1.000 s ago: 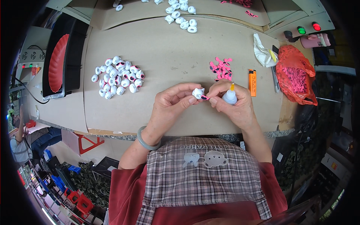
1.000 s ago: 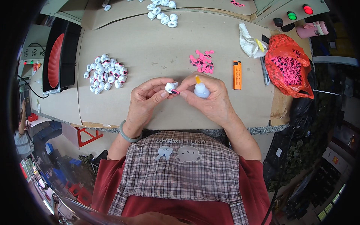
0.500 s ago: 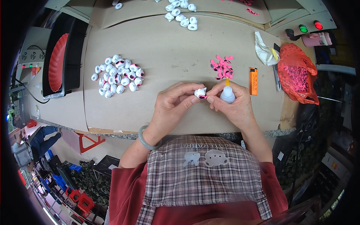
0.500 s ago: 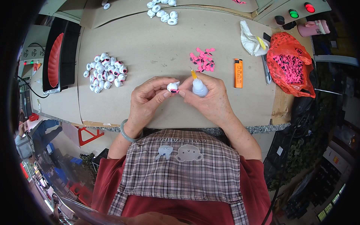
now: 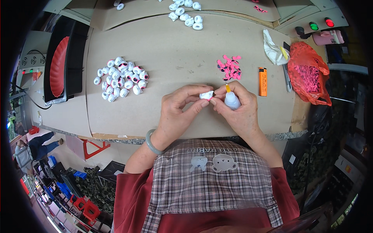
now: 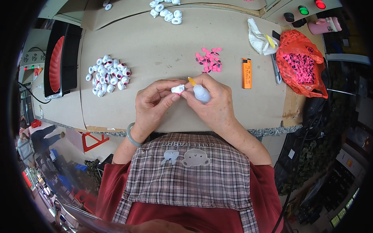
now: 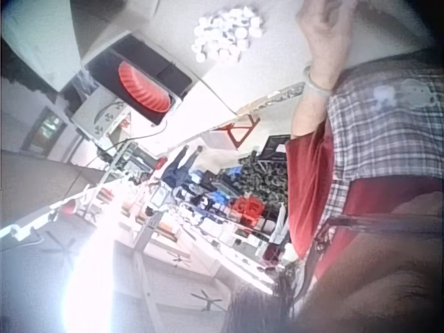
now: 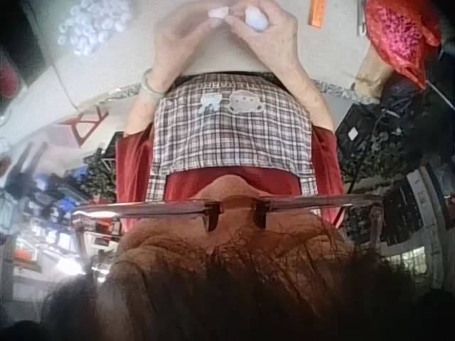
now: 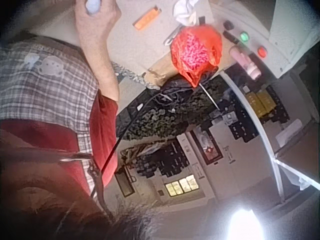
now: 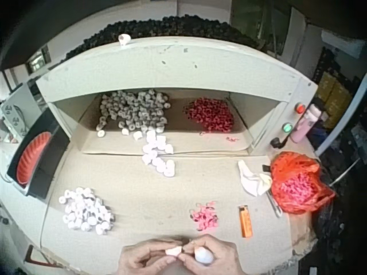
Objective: The person applies glue to small white pieces using a glue bottle, attaches small pink pieces onto them by hand, and places the assembled items into a pile on the table.
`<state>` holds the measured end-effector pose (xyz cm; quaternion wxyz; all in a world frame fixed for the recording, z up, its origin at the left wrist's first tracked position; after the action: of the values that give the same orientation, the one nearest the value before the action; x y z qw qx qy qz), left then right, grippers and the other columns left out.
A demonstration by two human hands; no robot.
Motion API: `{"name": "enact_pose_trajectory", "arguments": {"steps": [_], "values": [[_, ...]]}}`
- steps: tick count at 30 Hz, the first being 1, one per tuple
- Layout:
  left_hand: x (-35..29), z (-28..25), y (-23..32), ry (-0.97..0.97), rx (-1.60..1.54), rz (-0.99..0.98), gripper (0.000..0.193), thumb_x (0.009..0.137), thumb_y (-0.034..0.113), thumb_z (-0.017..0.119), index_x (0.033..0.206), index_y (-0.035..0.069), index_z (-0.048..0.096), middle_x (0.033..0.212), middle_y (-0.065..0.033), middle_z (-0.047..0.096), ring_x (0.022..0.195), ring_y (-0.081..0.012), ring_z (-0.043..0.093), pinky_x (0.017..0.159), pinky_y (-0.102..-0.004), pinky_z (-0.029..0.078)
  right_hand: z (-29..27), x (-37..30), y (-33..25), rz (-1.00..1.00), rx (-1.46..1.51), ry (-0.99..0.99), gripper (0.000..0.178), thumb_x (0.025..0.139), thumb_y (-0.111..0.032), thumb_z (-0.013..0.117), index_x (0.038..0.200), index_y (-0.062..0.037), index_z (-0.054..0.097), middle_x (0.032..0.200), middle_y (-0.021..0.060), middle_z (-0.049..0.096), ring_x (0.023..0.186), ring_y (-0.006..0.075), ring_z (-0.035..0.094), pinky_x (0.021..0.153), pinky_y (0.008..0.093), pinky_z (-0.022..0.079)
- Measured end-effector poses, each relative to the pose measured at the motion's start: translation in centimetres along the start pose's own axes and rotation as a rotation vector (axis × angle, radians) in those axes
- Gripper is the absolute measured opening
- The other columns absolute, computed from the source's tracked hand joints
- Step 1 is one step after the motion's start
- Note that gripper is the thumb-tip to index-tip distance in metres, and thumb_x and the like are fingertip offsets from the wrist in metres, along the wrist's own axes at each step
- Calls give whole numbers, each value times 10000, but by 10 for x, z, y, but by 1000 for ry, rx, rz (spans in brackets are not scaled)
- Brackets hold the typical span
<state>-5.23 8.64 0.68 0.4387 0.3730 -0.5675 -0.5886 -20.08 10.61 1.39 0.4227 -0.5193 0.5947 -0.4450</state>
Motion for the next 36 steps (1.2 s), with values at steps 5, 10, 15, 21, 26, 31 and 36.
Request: {"name": "enact_pose_trajectory", "arguments": {"steps": [5,10,15,21,26,31,36], "values": [[-3,2,-8,-28,-128,-57,251,842,-48,628,1094,-42,623,1106,-145,649,1005,-194,637,867,-302,545,0,-2,2,-10,-51,-38,159,762,-70,747,816,-34,602,735,54,658,657,125,635,587,258,490],[-4,2,-11,-2,-151,-77,237,858,-55,605,1095,-45,614,1104,-153,647,1016,-200,635,902,-309,529,2,-3,6,-18,-16,-5,162,761,-67,749,813,-33,600,725,52,655,652,117,629,577,255,485],[-4,1,-16,20,-177,-77,235,862,-60,599,1096,-46,611,1107,-156,644,1024,-202,631,913,-313,523,5,2,15,-31,41,-6,168,763,-59,752,821,-31,597,701,39,635,628,94,603,555,238,470],[-2,1,-16,3,-252,-113,259,868,-69,583,1126,-59,593,1137,-175,630,1059,-213,615,930,-322,514,1,7,28,74,143,-26,162,786,-47,738,841,-17,589,716,17,606,607,60,572,532,200,447],[-4,1,-21,-4,-383,-191,281,872,-63,580,1152,-74,575,1174,-189,614,1070,-221,610,943,-331,505,3,4,34,214,407,-108,167,799,-29,719,933,-23,620,768,14,610,596,56,554,526,193,451],[-4,3,-17,15,-378,-64,276,857,-56,601,1133,-61,597,1193,-182,570,1064,-222,597,923,-333,508,6,-2,27,129,433,-127,220,789,-13,714,999,-29,648,848,36,608,667,84,573,578,212,464],[0,4,-9,-13,-238,-14,276,838,-84,608,1111,-51,613,1142,-146,554,1041,-214,598,905,-310,529,0,4,7,-214,126,-55,193,761,4,716,948,-17,670,861,70,603,760,150,585,655,269,468]]}}
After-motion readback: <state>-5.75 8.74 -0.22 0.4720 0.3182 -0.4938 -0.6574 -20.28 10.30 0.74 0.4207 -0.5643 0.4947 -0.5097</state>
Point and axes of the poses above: each hand's wrist, its own x-axis towards the middle knuckle, its own z-axis out of the palm, y = z × x, the point moved 8 cm from there along x, towards the middle knuckle
